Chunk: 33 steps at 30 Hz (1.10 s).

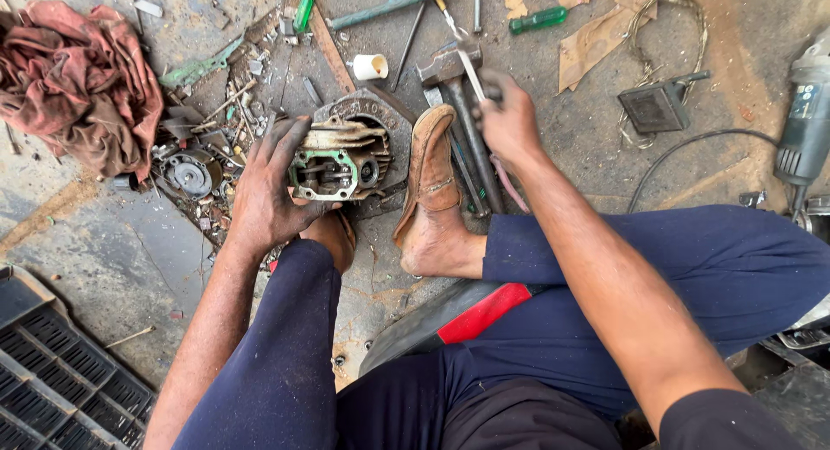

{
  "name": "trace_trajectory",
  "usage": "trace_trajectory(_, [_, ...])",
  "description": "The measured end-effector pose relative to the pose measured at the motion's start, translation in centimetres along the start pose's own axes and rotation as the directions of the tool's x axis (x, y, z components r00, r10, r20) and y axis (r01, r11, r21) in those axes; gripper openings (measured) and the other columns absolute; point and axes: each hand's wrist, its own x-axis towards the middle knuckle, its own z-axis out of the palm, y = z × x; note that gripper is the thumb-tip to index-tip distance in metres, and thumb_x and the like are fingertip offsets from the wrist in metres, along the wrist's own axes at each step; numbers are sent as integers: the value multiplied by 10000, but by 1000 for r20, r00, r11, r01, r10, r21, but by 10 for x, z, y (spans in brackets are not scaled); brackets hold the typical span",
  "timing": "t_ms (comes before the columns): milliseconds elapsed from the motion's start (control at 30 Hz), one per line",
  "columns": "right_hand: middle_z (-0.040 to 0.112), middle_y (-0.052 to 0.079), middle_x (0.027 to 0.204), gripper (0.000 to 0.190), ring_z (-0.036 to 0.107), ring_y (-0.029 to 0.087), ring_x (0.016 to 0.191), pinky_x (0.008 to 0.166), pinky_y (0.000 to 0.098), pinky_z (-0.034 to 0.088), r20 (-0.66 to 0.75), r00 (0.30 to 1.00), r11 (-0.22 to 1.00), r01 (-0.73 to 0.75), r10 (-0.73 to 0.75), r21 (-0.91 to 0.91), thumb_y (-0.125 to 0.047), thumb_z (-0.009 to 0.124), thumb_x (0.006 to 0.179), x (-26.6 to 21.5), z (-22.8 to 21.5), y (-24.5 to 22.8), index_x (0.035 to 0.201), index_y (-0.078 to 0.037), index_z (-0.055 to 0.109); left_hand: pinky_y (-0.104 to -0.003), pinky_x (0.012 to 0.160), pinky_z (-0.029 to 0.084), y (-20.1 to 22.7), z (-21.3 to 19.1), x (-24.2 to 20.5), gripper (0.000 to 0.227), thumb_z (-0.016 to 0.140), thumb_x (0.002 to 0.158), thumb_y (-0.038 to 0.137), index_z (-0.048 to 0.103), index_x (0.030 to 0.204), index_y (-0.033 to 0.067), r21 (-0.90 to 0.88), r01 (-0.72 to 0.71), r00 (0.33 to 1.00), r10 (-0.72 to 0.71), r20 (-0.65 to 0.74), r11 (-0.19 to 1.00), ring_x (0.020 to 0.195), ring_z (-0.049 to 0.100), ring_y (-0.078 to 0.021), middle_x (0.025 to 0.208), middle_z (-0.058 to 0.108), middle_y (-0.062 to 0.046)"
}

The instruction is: The person sits on the floor and works on a metal engine cylinder head. They use a screwdriver to pry and remove a gasket, then use pliers to pull out a small metal ring. Finally, they use a wrench to tighten a bolt on the cylinder head.

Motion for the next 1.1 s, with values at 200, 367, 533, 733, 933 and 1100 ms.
trace_trajectory(200, [719, 112, 1179, 418, 759, 162, 961, 845, 272, 617, 136, 978, 984, 141, -155, 109, 128, 510, 936, 39, 34, -9, 1328, -1, 580, -512, 1168, 377, -2, 0, 1, 1089, 937, 560, 269, 452, 1510, 49, -12, 3, 1000, -3, -4, 1000, 1417, 434, -444, 1495, 501, -192])
trace_trajectory(367, [754, 119, 1119, 335, 743, 176, 997, 891, 273, 611, 172, 980, 993, 107, -97, -52, 106, 503, 963, 27, 23, -26, 1218, -15, 683, -511, 1166, 375, -5, 2, 1, 1106, 927, 544, 274, 449, 1516, 51, -47, 5, 1000, -6, -11, 999, 1425, 427, -451, 1503, 496, -200])
trace_trajectory(533, [742, 104, 1121, 318, 758, 170, 947, 848, 272, 630, 128, 985, 991, -122, 114, 54, 52, 462, 974, 20, -28, -44, 1207, -67, 643, -509, 1172, 378, -6, 3, 0, 1071, 910, 582, 246, 451, 1531, 54, -18, 18, 1000, -18, 8, 1000, 1419, 439, -440, 1519, 500, -193])
trace_trajectory(733, [768, 47, 1135, 202, 713, 177, 1045, 942, 412, 565, 317, 929, 752, 70, 190, -655, -88, 655, 949, -2, -76, -22, 1117, -141, 755, -498, 1145, 407, 2, 0, 3, 1063, 894, 579, 222, 455, 1534, 64, -24, 42, 999, -42, 4, 999, 1387, 477, -419, 1515, 507, -187])
trace_trajectory(933, [744, 114, 1122, 253, 709, 270, 1010, 944, 459, 566, 222, 887, 236, 134, 404, -963, -214, 736, 911, -11, -64, 6, 1162, -179, 747, -488, 1133, 426, 4, -2, 2, 1055, 895, 584, 217, 454, 1530, 63, -29, 24, 1000, -24, -1, 999, 1387, 490, -414, 1514, 505, -184])
trace_trajectory(1100, [768, 60, 1104, 261, 719, 232, 976, 927, 457, 567, 296, 850, 389, 119, 435, -914, -130, 700, 891, -5, -75, 26, 1123, -217, 781, -488, 1130, 419, 2, 0, 1, 1074, 905, 573, 239, 447, 1528, 64, -33, 32, 999, -32, -10, 999, 1380, 485, -415, 1506, 500, -188])
